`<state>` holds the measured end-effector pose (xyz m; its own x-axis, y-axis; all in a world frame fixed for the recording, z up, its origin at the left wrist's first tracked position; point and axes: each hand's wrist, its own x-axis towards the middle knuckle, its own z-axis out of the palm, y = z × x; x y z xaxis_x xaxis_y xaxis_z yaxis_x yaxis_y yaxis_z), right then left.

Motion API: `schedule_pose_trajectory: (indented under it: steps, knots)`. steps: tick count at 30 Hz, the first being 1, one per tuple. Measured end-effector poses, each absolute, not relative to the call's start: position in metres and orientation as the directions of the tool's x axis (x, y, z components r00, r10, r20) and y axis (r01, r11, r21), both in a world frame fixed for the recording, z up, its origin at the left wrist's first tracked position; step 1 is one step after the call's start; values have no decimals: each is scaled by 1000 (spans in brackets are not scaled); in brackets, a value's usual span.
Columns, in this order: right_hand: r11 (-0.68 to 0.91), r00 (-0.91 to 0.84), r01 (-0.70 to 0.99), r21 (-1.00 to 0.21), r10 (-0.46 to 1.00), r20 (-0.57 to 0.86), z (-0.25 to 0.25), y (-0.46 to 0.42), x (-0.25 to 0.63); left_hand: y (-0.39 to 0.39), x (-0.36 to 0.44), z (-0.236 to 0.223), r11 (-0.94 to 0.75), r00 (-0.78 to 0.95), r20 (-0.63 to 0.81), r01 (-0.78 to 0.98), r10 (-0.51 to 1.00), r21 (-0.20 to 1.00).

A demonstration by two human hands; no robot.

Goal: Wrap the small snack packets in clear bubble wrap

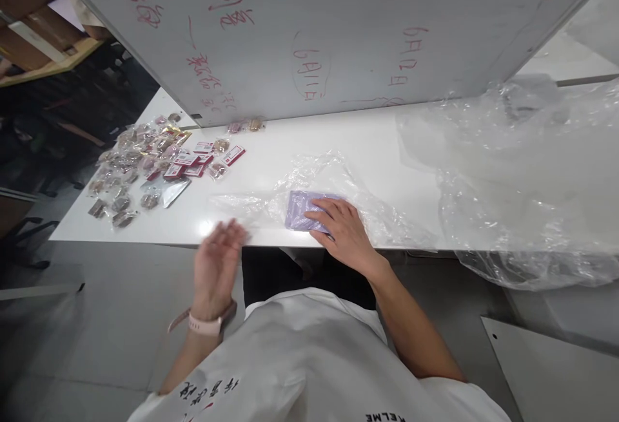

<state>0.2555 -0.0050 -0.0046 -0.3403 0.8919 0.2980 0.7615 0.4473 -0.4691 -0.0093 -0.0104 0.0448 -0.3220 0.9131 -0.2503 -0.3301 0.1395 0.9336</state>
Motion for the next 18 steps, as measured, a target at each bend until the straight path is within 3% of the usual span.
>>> schedule_pose_trajectory:
  steps: [3,5,8,10,12,14,16,18]
  knots:
    - [454,-348,759,-467,889,298,-5,-5,256,-22,5,40,392,26,-405,-317,914,864]
    - [454,-350,755,-473,889,295,-4,-6,256,-12,14,41,371,65,-369,-283,927,884]
    - [458,-358,746,-483,888,289,-4,-5,257,7,36,40,193,102,-185,-70,977,979]
    - [462,-361,744,-483,886,291,-6,-2,257,12,54,35,-3,270,-39,154,962,988]
    - [464,-357,747,-476,884,300,-9,-1,258,11,70,28,-269,467,81,351,881,897]
    - [463,-343,766,-447,881,326,-13,-5,257,9,79,20,-491,592,147,477,793,729]
    - [450,-297,798,-401,873,387,-16,-19,254,8,79,13,-605,653,164,537,739,588]
    - [414,-216,838,-356,850,480,-18,-41,248,8,74,8,-640,677,153,564,720,522]
